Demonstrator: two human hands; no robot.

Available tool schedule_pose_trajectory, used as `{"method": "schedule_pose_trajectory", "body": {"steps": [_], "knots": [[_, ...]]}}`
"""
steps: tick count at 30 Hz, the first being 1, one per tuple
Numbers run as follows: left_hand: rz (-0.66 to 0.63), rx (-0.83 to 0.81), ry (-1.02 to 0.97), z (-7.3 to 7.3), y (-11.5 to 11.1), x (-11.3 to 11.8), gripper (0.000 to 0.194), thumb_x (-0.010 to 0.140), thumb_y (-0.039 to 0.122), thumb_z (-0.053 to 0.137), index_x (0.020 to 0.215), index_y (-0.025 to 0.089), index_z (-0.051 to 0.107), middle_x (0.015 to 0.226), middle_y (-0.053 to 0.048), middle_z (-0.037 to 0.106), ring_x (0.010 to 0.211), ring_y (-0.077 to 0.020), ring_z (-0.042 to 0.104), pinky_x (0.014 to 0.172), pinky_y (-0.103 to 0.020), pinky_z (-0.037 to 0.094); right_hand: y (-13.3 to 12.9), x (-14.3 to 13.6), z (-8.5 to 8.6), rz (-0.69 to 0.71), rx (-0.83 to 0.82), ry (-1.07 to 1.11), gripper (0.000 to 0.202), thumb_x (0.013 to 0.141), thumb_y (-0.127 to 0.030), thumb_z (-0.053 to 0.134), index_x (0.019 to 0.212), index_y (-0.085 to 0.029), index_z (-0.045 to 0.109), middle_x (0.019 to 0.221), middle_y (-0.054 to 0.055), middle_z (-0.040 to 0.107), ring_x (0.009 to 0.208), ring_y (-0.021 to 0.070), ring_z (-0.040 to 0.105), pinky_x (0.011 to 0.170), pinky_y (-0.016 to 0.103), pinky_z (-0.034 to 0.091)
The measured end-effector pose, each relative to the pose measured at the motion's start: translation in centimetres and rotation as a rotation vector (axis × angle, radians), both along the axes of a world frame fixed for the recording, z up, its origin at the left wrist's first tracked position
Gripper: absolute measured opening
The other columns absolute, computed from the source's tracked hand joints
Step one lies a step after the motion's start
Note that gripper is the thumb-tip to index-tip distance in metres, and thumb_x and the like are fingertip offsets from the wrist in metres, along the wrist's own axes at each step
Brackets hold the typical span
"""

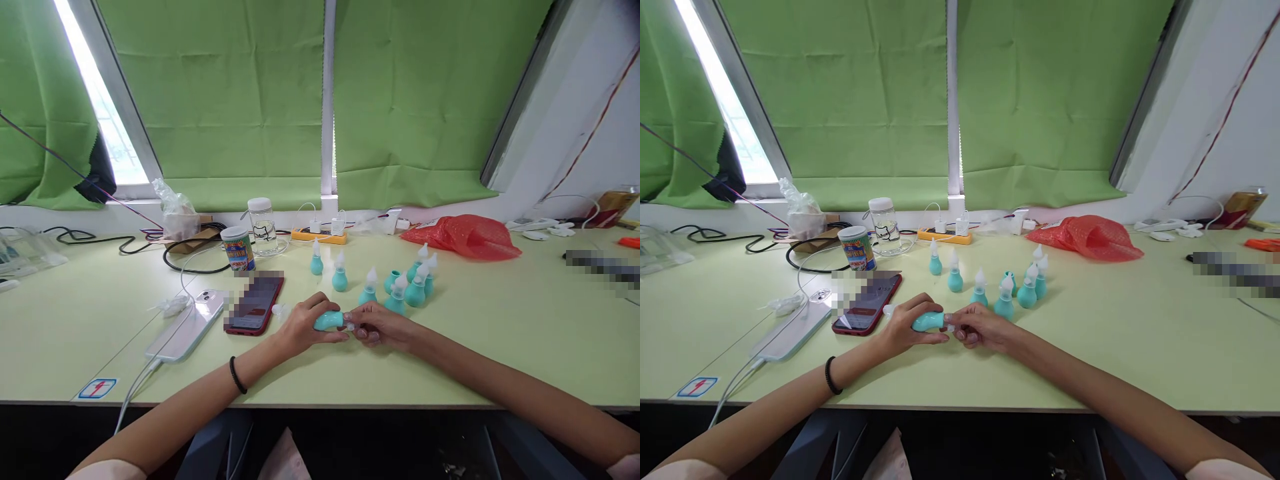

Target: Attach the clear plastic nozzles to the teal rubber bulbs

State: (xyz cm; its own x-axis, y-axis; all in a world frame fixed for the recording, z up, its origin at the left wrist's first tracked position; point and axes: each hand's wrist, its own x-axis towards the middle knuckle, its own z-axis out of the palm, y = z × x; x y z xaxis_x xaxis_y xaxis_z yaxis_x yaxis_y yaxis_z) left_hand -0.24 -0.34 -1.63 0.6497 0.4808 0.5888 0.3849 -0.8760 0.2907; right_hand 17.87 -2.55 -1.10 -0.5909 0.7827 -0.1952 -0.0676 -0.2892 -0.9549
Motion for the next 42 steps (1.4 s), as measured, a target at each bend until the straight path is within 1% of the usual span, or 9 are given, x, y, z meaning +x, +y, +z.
{"method": "schedule_pose_trajectory", "body": {"steps": [5,10,14,19,26,31,35,38,42], "knots": [[0.077,-0.039,-0.112,0.6,-0.4,0.7,0.036,0.069,0.039,0.054,0.096,0.017,0.044,0.085,-0.004,0.048,0.074,-0.0135,0.049,0.066,-0.025,0.040,-0.4,-0.6,-0.1,-0.267,0.193,0.028,0.026,0.065,-0.035,0.059,0.058,-0.012,0.051,0.045,-0.004,0.044,0.036,0.0022,0.034,0.035,0.017,0.021],[-0.021,-0.049,-0.156,0.3,-0.9,1.1,0.033,0.077,0.025,0.045,0.107,0.018,0.033,0.098,-0.008,0.040,0.091,-0.0158,0.043,0.078,-0.030,0.038,-0.9,-1.1,0.0,-0.486,0.402,-0.005,0.025,0.063,-0.038,0.060,0.065,-0.014,0.054,0.053,-0.002,0.050,0.038,0.0063,0.042,0.038,0.021,0.033],[-0.079,-0.039,-0.165,0.2,-1.2,1.2,0.038,0.078,0.022,0.043,0.112,0.019,0.025,0.102,-0.010,0.036,0.099,-0.0192,0.037,0.083,-0.036,0.036,-1.2,-1.2,0.2,-0.572,0.548,-0.040,0.027,0.062,-0.040,0.061,0.061,-0.015,0.052,0.051,-0.002,0.048,0.040,0.0079,0.043,0.040,0.024,0.036],[-0.121,-0.052,-0.105,0.4,-1.7,1.1,0.042,0.080,0.019,0.039,0.117,0.019,0.019,0.108,-0.012,0.030,0.107,-0.0205,0.030,0.089,-0.038,0.033,-1.3,-1.1,-0.2,-0.623,0.653,-0.083,0.025,0.061,-0.039,0.062,0.064,-0.016,0.051,0.048,-0.002,0.045,0.044,0.0091,0.044,0.043,0.023,0.037],[-0.144,-0.029,-0.049,-0.1,-1.9,1.4,0.051,0.080,0.017,0.036,0.123,0.019,0.008,0.114,-0.013,0.026,0.112,-0.0219,0.026,0.090,-0.041,0.032,-1.3,-1.1,-0.4,-0.629,0.807,-0.108,0.023,0.061,-0.036,0.062,0.072,-0.018,0.054,0.069,0.002,0.050,0.063,0.0132,0.049,0.060,0.027,0.046],[-0.159,-0.088,-0.118,0.6,-1.8,0.9,0.047,0.078,0.022,0.042,0.119,0.018,0.020,0.112,-0.012,0.032,0.107,-0.0208,0.032,0.089,-0.038,0.033,-1.4,-1.2,-0.2,-0.655,0.929,-0.094,0.013,0.067,-0.030,0.058,0.073,-0.018,0.055,0.078,0.003,0.047,0.074,0.0144,0.048,0.065,0.026,0.045],[-0.038,-0.107,-0.185,0.9,-0.8,0.4,0.031,0.081,0.020,0.034,0.112,0.018,0.034,0.106,-0.010,0.039,0.098,-0.0186,0.037,0.083,-0.035,0.035,-1.7,-1.1,-0.1,-0.697,0.959,-0.096,0.014,0.070,-0.030,0.054,0.078,-0.019,0.051,0.083,0.004,0.045,0.079,0.0151,0.046,0.068,0.027,0.044],[0.019,-0.082,-0.010,0.3,-0.2,0.5,0.022,0.079,0.022,0.038,0.099,0.018,0.047,0.098,-0.007,0.045,0.094,-0.0192,0.038,0.082,-0.036,0.034,-2.0,-1.0,0.0,-0.704,0.955,-0.072,0.019,0.071,-0.033,0.052,0.084,-0.020,0.048,0.084,0.005,0.046,0.079,0.0158,0.046,0.069,0.029,0.043],[-0.027,-0.016,0.273,-0.3,-0.2,1.0,0.025,0.074,0.031,0.047,0.097,0.021,0.050,0.098,-0.006,0.048,0.091,-0.0209,0.038,0.076,-0.036,0.034,-2.0,-1.0,-0.2,-0.655,0.909,-0.020,0.022,0.072,-0.035,0.051,0.086,-0.020,0.043,0.087,0.007,0.051,0.083,0.0175,0.049,0.073,0.031,0.043]]}}
